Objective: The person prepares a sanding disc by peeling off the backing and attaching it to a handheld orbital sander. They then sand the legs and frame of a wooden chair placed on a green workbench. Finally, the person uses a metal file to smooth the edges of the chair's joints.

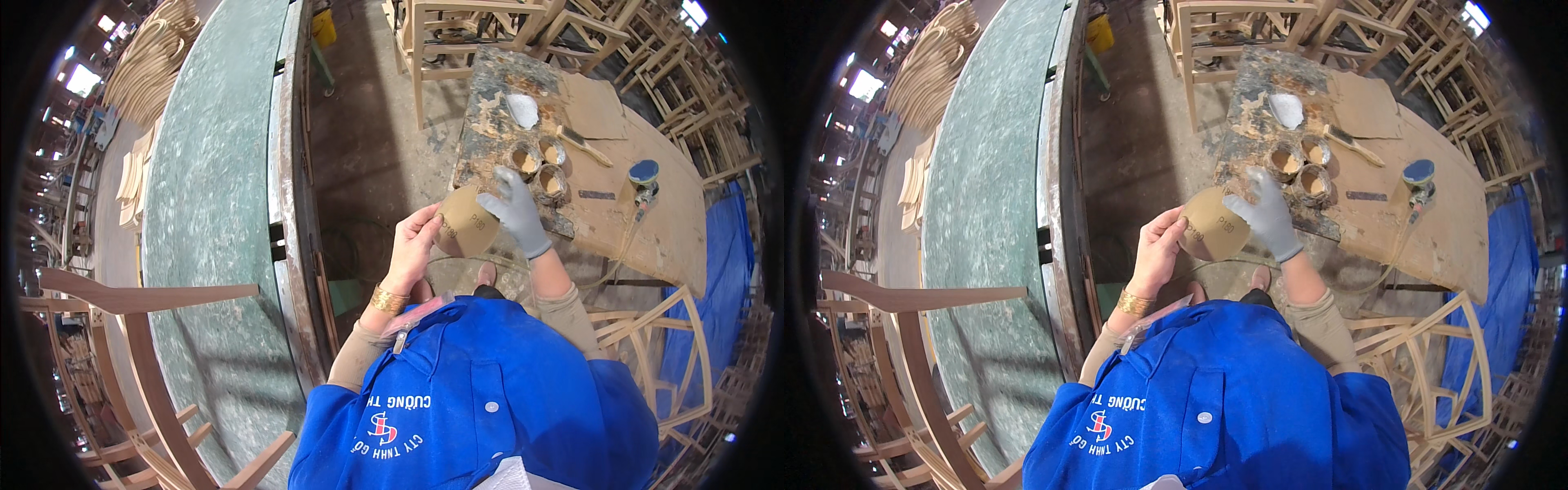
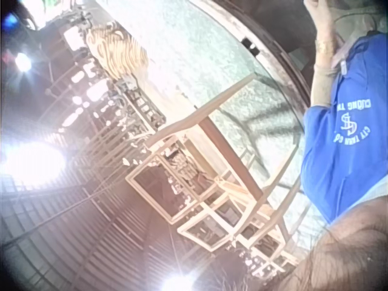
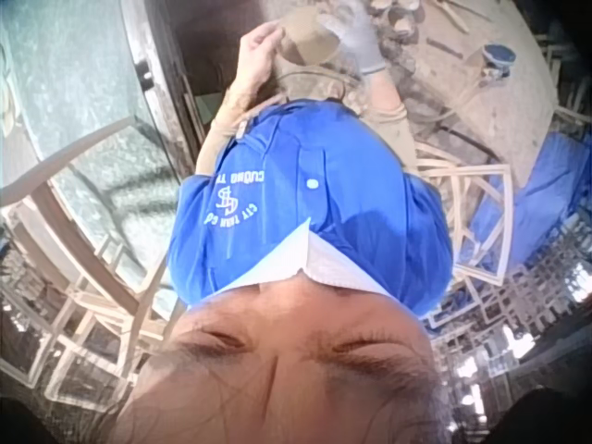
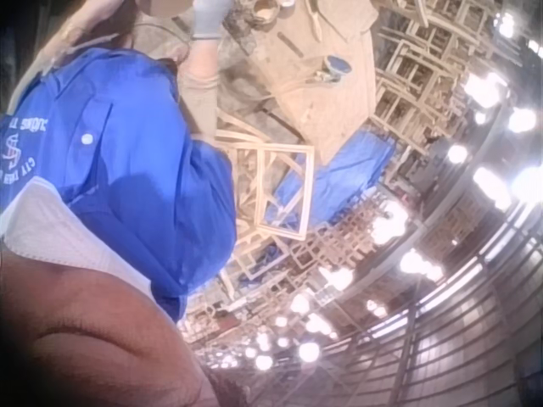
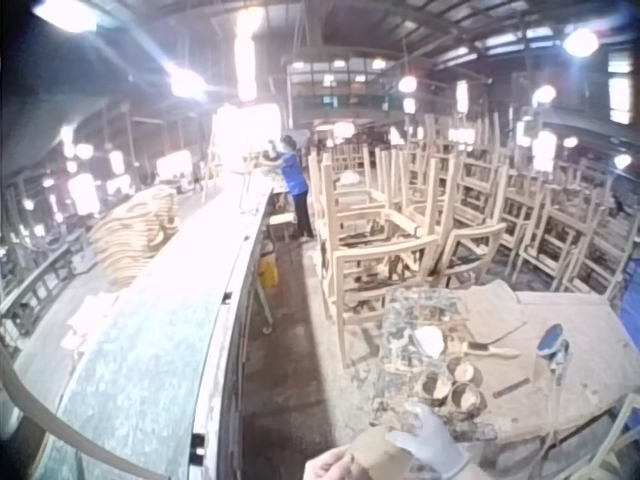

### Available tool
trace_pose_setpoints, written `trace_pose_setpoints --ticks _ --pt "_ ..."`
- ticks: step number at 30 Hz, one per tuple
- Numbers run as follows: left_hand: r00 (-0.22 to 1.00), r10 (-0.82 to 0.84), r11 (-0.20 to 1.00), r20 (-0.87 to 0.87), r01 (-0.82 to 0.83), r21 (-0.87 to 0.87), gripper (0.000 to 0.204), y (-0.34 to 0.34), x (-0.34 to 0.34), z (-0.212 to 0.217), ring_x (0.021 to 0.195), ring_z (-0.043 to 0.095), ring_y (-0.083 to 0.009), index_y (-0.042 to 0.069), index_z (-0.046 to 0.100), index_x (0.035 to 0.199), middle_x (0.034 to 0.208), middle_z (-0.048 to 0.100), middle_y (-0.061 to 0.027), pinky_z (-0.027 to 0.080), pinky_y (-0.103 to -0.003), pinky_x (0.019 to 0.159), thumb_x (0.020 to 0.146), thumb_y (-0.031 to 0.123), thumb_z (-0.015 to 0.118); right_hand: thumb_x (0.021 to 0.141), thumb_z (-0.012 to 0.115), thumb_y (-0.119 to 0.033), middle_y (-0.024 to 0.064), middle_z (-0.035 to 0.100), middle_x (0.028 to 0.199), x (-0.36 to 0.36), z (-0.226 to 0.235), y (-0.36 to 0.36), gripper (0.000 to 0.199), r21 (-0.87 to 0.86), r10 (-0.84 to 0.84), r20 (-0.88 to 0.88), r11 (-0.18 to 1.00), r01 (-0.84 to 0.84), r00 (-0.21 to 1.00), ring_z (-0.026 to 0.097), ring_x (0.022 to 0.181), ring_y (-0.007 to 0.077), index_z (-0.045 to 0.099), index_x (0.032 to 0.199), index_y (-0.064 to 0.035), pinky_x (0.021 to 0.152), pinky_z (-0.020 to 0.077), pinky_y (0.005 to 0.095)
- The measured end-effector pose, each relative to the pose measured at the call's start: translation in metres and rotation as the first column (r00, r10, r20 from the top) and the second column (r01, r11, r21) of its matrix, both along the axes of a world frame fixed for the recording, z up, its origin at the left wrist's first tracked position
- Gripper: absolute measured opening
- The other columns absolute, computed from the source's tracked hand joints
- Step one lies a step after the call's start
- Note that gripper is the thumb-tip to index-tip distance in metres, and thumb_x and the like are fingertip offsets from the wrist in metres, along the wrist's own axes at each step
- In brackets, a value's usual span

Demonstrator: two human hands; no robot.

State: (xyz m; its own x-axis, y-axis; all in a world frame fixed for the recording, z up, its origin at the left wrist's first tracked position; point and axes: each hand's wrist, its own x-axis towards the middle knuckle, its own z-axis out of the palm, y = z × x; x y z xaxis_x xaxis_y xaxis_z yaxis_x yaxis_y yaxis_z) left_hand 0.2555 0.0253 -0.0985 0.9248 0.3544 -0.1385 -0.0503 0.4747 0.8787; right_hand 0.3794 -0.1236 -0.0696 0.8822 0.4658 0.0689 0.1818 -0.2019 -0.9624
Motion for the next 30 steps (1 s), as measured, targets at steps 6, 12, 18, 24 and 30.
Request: trace_pose_setpoints --ticks 6,12,18,24,30 --pt "1.0 0.003 1.0 -0.02 -0.003 -0.015 0.023 0.009 0.003 -0.005 0.076 0.056 -0.0059 -0.003 0.063 0.103 0.087 0.065 -0.0016 0.046 -0.021 0.068 0.087 0.011 0.059 0.081 0.06 -0.01 0.0026 0.062 0.091 0.009 -0.005 -0.012 0.027 0.135 0.315 -0.321 0.949 -0.286 0.893 0.056 0.081 0.0085 0.059 0.104 0.0025 0.073 0.0455 0.024" --pt "0.969 -0.245 0.967 -0.012 0.244 -0.076 0.013 0.035 0.005 0.003 0.067 0.06 -0.0103 -0.003 0.065 0.091 0.076 0.064 -0.005 0.05 -0.022 0.066 0.084 0.006 0.059 0.08 0.061 -0.011 0.0045 0.063 0.093 0.019 0.003 -0.012 0.029 0.06 0.36 -0.327 0.931 -0.361 0.874 0.057 0.081 0.0092 0.061 0.105 0.003 0.073 0.0466 0.0252" --pt "0.95 -0.311 0.948 -0.031 0.307 -0.084 0.012 0.043 0.008 0.008 0.061 0.06 -0.0118 -0.004 0.065 0.088 0.072 0.063 -0.0054 0.053 -0.026 0.061 0.083 0.006 0.061 0.079 0.061 -0.011 0.0042 0.063 0.092 0.023 0.014 -0.007 0.029 0.016 0.348 -0.331 0.931 -0.364 0.877 0.056 0.082 0.0089 0.061 0.104 0.0039 0.074 0.0465 0.0252" --pt "0.953 -0.3 0.954 -0.052 0.298 -0.041 0.012 0.043 0.009 0.009 0.061 0.06 -0.0119 -0.004 0.066 0.087 0.072 0.064 -0.0063 0.053 -0.026 0.061 0.082 0.005 0.061 0.077 0.062 -0.01 0.0036 0.063 0.087 0.025 0.015 -0.006 0.027 0.003 0.353 -0.304 0.929 -0.369 0.885 0.055 0.079 0.0088 0.062 0.1 0.0032 0.071 0.0459 0.0253" --pt "0.998 0.059 0.856 -0.009 -0.046 0.516 0.012 0.045 0.017 0.01 0.063 0.054 -0.0058 -0.003 0.066 0.082 0.072 0.063 -0.003 0.044 -0.021 0.059 0.084 0.006 0.059 0.074 0.062 -0.006 0.0065 0.062 0.082 0.025 0.012 -0.01 0.019 -0.219 0.426 -0.08 0.874 -0.433 0.901 0.056 0.074 0.0111 0.061 0.091 0.0009 0.068 0.0456 0.0255"
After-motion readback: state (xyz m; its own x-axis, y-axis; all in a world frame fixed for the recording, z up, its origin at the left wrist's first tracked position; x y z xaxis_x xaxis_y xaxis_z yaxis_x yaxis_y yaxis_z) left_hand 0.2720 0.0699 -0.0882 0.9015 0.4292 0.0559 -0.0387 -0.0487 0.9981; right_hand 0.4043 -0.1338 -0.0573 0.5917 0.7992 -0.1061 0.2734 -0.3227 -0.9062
